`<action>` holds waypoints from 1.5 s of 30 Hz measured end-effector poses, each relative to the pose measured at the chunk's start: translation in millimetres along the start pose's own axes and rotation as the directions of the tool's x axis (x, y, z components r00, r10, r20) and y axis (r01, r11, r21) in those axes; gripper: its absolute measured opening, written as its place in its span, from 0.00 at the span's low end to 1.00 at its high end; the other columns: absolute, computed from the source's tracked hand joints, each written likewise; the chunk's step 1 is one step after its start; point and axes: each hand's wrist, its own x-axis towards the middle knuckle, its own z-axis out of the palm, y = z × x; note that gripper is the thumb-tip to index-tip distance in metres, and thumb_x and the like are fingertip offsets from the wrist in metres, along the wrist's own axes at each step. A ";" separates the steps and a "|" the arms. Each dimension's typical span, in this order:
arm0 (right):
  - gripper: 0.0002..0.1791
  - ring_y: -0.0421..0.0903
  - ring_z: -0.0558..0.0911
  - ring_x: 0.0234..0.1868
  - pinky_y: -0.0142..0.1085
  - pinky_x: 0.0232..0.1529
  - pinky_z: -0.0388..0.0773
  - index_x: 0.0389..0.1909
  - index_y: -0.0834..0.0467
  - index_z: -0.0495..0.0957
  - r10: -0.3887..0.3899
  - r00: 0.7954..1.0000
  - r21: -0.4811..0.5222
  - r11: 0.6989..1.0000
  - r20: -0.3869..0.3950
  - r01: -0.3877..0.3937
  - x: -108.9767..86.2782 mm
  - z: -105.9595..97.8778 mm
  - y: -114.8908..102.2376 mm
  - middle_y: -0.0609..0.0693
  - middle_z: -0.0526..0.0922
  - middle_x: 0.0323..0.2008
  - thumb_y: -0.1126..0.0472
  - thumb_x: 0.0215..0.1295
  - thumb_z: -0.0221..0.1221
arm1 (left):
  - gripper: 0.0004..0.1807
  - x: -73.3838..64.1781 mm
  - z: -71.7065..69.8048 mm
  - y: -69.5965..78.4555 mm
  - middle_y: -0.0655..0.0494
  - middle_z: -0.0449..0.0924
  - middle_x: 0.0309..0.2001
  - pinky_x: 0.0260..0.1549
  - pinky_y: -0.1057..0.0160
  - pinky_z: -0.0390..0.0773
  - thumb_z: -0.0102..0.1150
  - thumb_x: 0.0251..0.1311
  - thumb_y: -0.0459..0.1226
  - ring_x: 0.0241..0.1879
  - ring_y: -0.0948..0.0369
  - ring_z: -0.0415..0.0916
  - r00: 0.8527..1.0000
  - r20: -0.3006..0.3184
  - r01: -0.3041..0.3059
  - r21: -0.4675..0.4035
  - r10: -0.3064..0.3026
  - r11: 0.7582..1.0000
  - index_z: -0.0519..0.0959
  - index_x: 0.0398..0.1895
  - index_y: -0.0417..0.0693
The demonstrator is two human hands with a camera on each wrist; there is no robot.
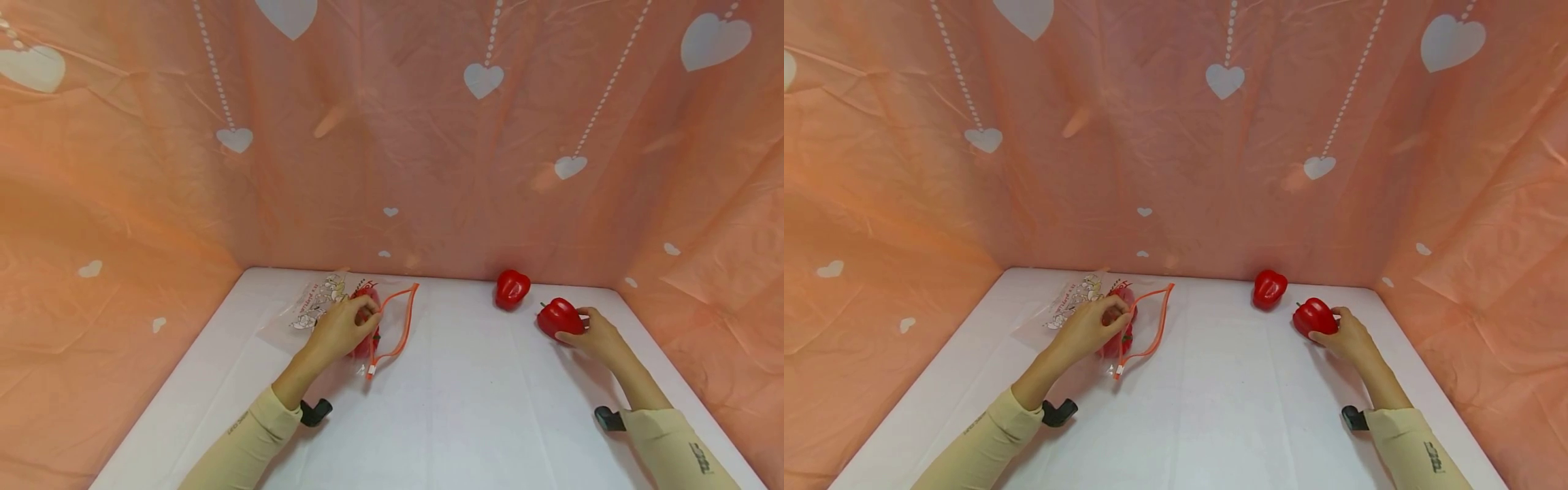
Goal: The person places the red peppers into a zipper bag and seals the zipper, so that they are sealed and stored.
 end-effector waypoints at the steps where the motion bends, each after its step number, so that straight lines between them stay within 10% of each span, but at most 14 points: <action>1: 0.56 0.79 0.65 0.67 0.68 0.62 0.76 0.77 0.78 0.48 0.006 1.000 0.000 1.000 0.003 -0.006 0.0 -0.2 -0.1 0.82 0.64 0.66 0.47 0.70 0.70 | 0.04 0.0 0.1 -0.2 0.61 0.86 0.34 0.28 0.61 0.77 0.70 0.71 0.41 0.30 0.63 0.76 1.000 0.001 0.001 0.000 -0.001 1.000 0.85 0.42 0.54; 45: 0.50 0.72 0.75 0.63 0.55 0.51 0.86 0.76 0.70 0.60 -0.174 0.985 0.068 0.982 -0.011 0.175 -24.6 25.7 -51.3 0.74 0.73 0.65 0.47 0.66 0.73 | 0.04 -0.1 -1.5 0.2 0.60 0.87 0.35 0.30 0.61 0.77 0.70 0.71 0.41 0.31 0.62 0.76 1.000 -0.001 0.001 0.000 -0.001 1.000 0.85 0.42 0.53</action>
